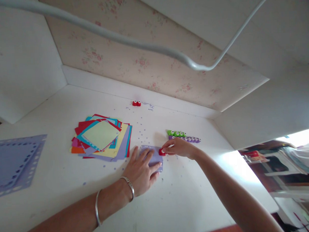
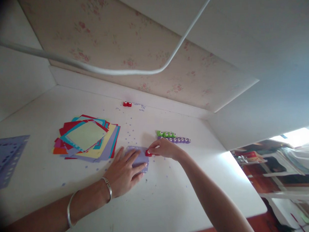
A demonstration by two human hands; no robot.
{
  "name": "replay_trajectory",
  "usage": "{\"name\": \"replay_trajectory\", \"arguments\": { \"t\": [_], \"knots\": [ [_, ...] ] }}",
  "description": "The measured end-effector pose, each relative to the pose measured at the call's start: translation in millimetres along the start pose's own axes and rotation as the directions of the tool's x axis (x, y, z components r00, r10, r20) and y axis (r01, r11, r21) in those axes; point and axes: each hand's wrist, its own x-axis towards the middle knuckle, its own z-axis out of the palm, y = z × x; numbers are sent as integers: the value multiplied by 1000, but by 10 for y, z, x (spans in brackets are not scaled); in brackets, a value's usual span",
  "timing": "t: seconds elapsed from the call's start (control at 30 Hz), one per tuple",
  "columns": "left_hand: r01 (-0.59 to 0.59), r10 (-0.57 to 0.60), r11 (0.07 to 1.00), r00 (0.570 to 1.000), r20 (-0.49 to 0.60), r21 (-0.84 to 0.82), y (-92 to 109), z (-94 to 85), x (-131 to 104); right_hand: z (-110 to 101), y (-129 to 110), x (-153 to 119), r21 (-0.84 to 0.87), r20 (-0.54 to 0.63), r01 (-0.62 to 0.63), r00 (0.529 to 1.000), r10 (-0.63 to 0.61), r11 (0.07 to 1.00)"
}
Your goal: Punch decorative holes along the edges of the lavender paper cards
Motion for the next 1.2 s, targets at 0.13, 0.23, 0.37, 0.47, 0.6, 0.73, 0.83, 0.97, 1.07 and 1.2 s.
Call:
{"name": "replay_trajectory", "arguments": {
  "t": [0.13,0.23,0.37,0.47,0.6,0.73,0.83,0.97,1.07,1.2],
  "knots": [
    [16,-16,1000,999,30,-5,-3,3,2,-23,-67,0,-96,76,-132,987,140,987],
    [28,-28,1000,999,44,-7,-2,6,4,-21,-92,1,-127,85,-165,981,176,978],
    [45,-45,999,998,39,-6,1,6,2,-21,-107,-1,-156,91,-157,981,172,975],
    [44,-43,999,998,41,-7,0,10,0,-26,-135,-13,-195,107,-131,982,154,972],
    [40,-39,999,999,36,-13,-6,27,-3,-1,-174,-48,-285,150,5,988,40,959],
    [35,-35,999,999,29,-14,-13,36,-7,32,-179,-81,-382,95,62,995,-27,922],
    [31,-30,999,999,31,-16,-13,29,-8,36,-180,-96,-404,86,62,996,-30,913],
    [34,-34,999,999,31,-14,-8,18,-3,65,-187,-101,-445,87,97,994,-64,891],
    [35,-34,999,999,32,-15,-6,12,0,94,-193,-105,-466,81,106,994,-77,879],
    [26,-26,999,999,38,-19,-7,1,-1,71,-210,-127,-460,120,118,990,-70,880]
  ]
}}
